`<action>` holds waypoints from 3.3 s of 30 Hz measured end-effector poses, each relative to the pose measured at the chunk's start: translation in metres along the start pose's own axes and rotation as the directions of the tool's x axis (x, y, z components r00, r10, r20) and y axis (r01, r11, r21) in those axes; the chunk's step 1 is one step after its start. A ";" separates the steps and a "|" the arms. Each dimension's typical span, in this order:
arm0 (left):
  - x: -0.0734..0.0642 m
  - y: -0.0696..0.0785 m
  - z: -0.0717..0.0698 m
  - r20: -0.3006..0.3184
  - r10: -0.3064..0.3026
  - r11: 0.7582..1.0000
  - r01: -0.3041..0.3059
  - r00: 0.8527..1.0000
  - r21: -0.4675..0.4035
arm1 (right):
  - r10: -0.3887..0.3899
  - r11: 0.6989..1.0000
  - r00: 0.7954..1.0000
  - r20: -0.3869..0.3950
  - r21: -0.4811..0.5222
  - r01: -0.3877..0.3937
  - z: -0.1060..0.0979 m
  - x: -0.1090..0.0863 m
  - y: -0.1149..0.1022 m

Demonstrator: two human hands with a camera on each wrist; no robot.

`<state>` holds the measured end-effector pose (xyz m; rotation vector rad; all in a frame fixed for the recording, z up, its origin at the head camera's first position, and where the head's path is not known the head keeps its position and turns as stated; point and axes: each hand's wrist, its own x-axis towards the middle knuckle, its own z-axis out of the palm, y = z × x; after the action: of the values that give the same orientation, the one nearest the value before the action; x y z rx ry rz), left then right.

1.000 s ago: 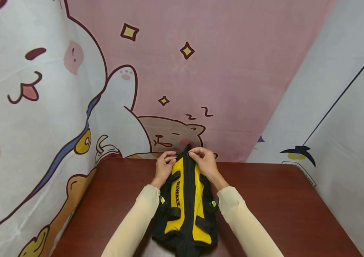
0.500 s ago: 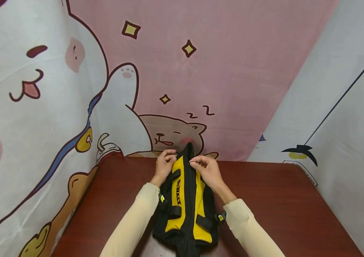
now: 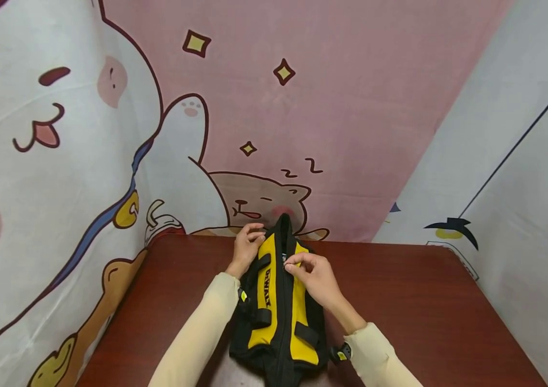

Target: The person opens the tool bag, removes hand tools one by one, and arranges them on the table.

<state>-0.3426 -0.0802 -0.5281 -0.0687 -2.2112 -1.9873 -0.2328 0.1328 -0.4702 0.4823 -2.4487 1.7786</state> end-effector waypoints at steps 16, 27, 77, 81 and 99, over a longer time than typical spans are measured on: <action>0.001 0.001 -0.002 0.009 -0.004 1.000 0.004 1.000 0.002 | 0.053 0.997 0.990 0.134 0.055 -0.061 0.003 -0.062 -0.024; 0.004 0.000 -0.003 0.013 -0.018 1.000 0.018 1.000 0.003 | 0.139 0.974 0.965 0.224 0.145 -0.174 0.007 -0.106 -0.038; -0.013 0.025 -0.020 0.085 0.129 0.982 -0.139 0.988 0.131 | 0.272 0.916 0.962 0.013 0.303 -0.263 0.007 -0.131 -0.033; -0.033 0.039 -0.025 0.106 0.163 0.966 -0.181 0.981 0.184 | 0.320 0.919 0.942 -0.097 0.273 -0.284 0.009 -0.113 -0.030; -0.116 0.070 -0.023 0.301 0.111 0.930 -0.206 0.947 0.304 | 0.290 0.949 0.937 -0.195 0.186 -0.255 0.018 -0.082 -0.022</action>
<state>-0.2155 -0.0859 -0.4747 -0.4992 -2.5885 -1.5749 -0.1468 0.1272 -0.4760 -0.0546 -2.3233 2.0152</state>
